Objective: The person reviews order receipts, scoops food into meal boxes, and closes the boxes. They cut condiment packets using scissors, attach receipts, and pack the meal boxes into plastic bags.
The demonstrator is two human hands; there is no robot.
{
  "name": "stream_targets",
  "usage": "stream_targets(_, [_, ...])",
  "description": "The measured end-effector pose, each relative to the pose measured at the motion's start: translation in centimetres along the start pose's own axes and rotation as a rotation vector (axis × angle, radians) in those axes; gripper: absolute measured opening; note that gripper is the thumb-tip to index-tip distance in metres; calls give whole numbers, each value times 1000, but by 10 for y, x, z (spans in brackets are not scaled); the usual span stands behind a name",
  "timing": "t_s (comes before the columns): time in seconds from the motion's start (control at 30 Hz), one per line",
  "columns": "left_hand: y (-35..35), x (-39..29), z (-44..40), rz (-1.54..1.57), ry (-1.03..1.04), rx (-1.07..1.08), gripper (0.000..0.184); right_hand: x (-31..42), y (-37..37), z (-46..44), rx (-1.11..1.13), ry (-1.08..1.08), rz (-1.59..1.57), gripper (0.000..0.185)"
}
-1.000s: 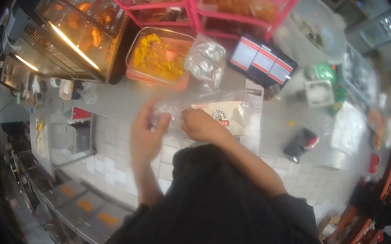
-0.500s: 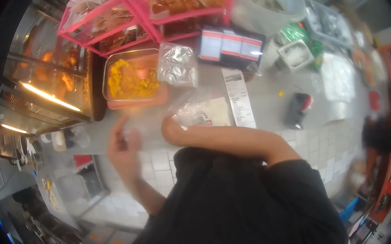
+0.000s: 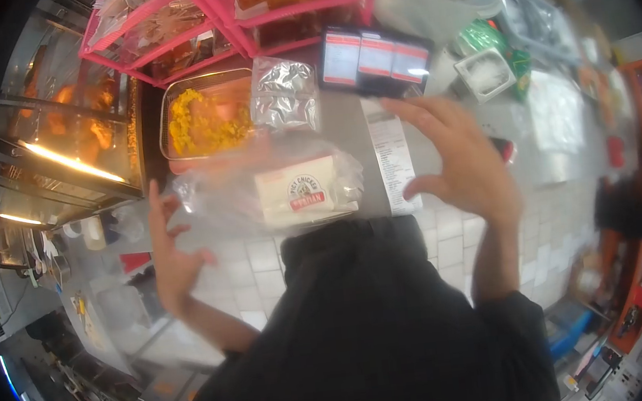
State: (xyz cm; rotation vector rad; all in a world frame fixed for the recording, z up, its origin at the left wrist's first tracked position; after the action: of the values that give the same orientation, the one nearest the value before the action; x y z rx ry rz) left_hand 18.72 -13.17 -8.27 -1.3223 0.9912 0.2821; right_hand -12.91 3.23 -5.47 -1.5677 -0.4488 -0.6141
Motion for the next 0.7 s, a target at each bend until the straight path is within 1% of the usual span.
stream_targets(0.03, [2, 4, 0, 50, 47, -12, 101, -27, 16, 5, -11, 126, -38, 109])
stream_targets(0.07, [20, 12, -2, 89, 81, 82, 102, -52, 52, 7, 39, 117, -54, 128])
stream_targets(0.1, [39, 21, -4, 129, 110, 177, 103, -51, 80, 1, 65, 85, -144, 128])
stream_targets(0.13, [69, 34, -4, 106, 143, 233, 94, -41, 112, -9, 95, 56, -235, 128])
stream_targets(0.17, [99, 48, -3, 85, 176, 288, 85, -32, 140, -19, 61, -15, -183, 123])
stream_targets(0.2, [115, 47, 2, 46, 211, 249, 79, -20, 168, -29, 24, -88, -134, 119])
stream_targets(0.23, [131, 46, 6, 6, 244, 208, 72, -23, 187, -32, 0, -59, -278, 98])
stream_targets(0.27, [135, 47, 6, 14, 193, 158, 60, -26, 206, -35, -29, -35, -423, 79])
stream_targets(0.33, [139, 51, 4, -11, 282, 120, 41, -29, 191, -30, -217, -174, -553, 69])
stream_targets(0.37, [141, 54, 4, -24, 326, 100, 31, -34, 187, -21, -175, -233, -709, 54])
stream_targets(0.4, [141, 66, 8, 260, 100, 54, 29, -31, 188, -16, -154, -257, -791, 47])
stream_targets(0.43, [144, 64, 8, 286, 80, 12, 26, -27, 188, -11, -131, -279, -873, 40])
stream_targets(0.5, [149, 59, 9, 340, 44, -75, 21, -25, 190, -20, -248, -158, -736, 37])
stream_targets(0.53, [156, 61, 8, 421, 59, -81, 17, -26, 207, -28, -267, -163, -812, 41])
stream_targets(0.57, [162, 66, 8, 500, 74, -86, 13, -30, 218, -32, -267, -170, -814, 41])
stream_targets(0.6, [166, 71, 7, 495, 81, -88, 13, -21, 217, -36, -299, -258, -709, 43])
stream_targets(0.67, [183, 78, 10, 418, 111, 19, 8, -21, 234, -45, -168, -201, -667, 69])
stream_targets(0.7, [189, 80, 12, 392, 120, 55, 7, -14, 227, -45, -169, -200, -668, 69])
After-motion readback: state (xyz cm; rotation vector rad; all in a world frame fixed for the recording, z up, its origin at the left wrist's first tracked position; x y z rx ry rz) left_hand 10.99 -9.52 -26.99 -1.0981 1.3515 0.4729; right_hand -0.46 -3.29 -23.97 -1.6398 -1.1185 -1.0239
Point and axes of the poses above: each hand's wrist, its own z-axis away from the middle knuckle, its own y-axis out of the palm, x = y × z, the point moved 9 cm from there along -z, towards the middle knuckle, and after that the axes turned 7 degrees about -z, right-handed, at the moved point
